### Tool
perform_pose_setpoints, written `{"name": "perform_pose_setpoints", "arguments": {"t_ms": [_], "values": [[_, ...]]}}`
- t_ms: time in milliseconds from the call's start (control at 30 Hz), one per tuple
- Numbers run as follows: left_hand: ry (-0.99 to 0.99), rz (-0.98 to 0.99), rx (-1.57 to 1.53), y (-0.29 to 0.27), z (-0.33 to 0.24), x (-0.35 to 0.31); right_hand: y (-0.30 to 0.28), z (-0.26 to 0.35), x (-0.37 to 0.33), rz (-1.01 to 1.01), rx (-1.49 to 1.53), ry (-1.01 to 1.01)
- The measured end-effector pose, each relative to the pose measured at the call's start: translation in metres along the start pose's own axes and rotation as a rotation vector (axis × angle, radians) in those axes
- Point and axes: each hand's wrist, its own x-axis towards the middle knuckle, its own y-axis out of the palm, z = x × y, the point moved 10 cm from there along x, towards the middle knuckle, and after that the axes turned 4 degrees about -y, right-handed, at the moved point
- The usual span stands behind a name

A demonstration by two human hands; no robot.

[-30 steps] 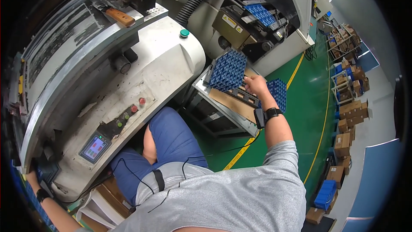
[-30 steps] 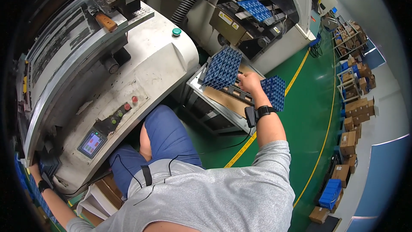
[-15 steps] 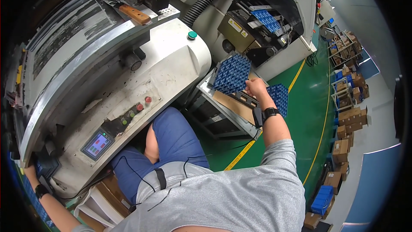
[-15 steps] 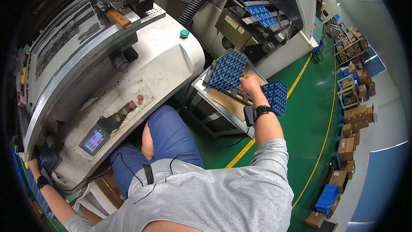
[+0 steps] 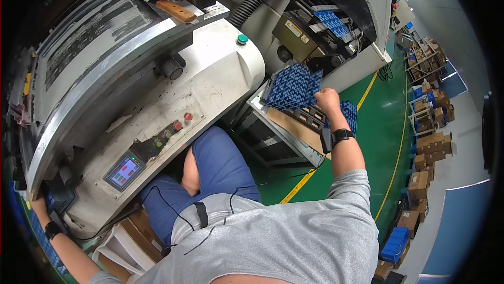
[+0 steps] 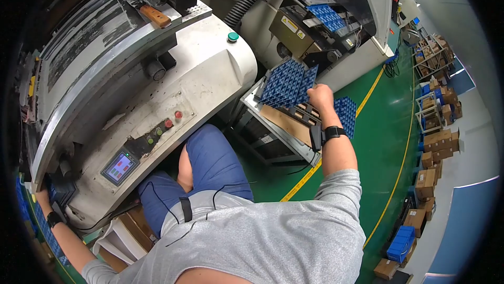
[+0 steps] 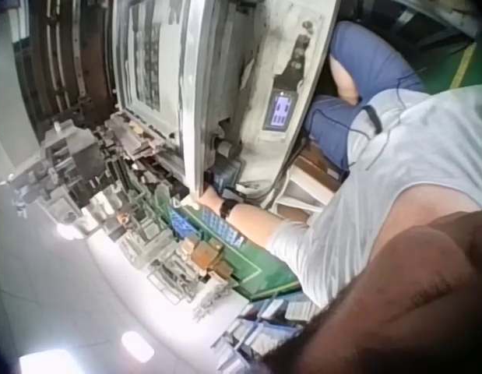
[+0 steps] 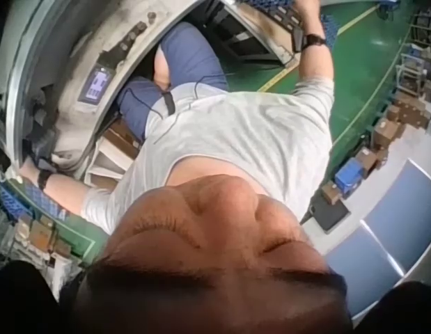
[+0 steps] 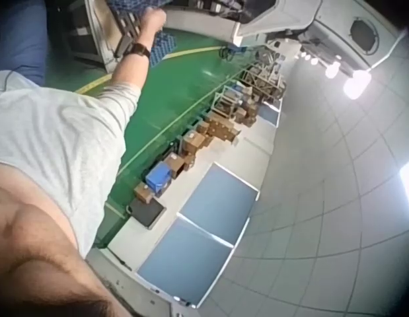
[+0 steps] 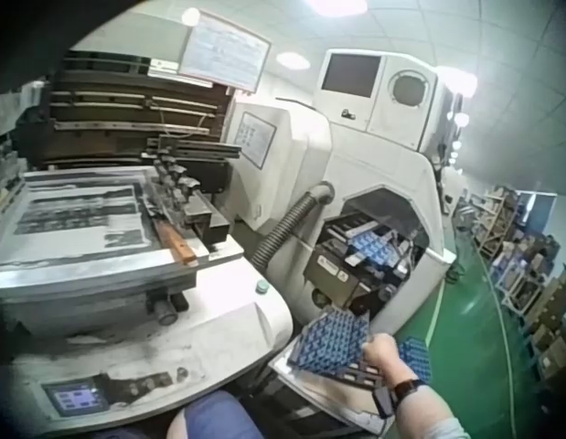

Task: The person places a circuit board onto the machine bed, presses a button to start the process, and then moves the board to a tray. This cycle is repeated, including picking up boards from a stack and placing them into the machine.

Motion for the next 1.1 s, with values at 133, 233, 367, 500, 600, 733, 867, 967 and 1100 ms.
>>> {"name": "perform_pose_setpoints", "arguments": {"t_ms": [133,233,367,500,600,733,867,967,1100], "values": [[0.025,0.043,0.021,0.005,0.01,0.001,-0.039,-0.033,-0.004,-0.163,0.025,0.016],[0.042,0.059,0.064,0.015,0.007,0.005,-0.074,-0.06,-0.019,-0.283,0.081,0.059],[0.063,-0.003,0.152,-0.002,0.011,0.003,-0.083,-0.07,-0.038,-0.31,0.382,0.117],[0.034,0.048,0.013,0.003,-0.006,0.004,-0.081,-0.066,-0.05,-0.306,0.853,0.148],[0.014,0.056,-0.004,0.008,-0.021,0.005,-0.082,-0.048,-0.05,-0.332,1.056,0.015],[0.069,-0.046,0.166,-0.016,-0.009,0.002,-0.072,-0.016,-0.042,-0.337,1.195,-0.066],[0.123,-0.051,0.198,-0.006,-0.013,0.002,-0.085,0.018,-0.042,-0.348,1.242,-0.13],[0.092,-0.046,0.117,-0.007,-0.01,0.002,-0.089,0.038,-0.042,-0.337,1.221,-0.176],[0.03,-0.016,0.087,0.0,-0.012,0.002,-0.099,0.061,-0.046,-0.328,1.198,-0.228]]}}
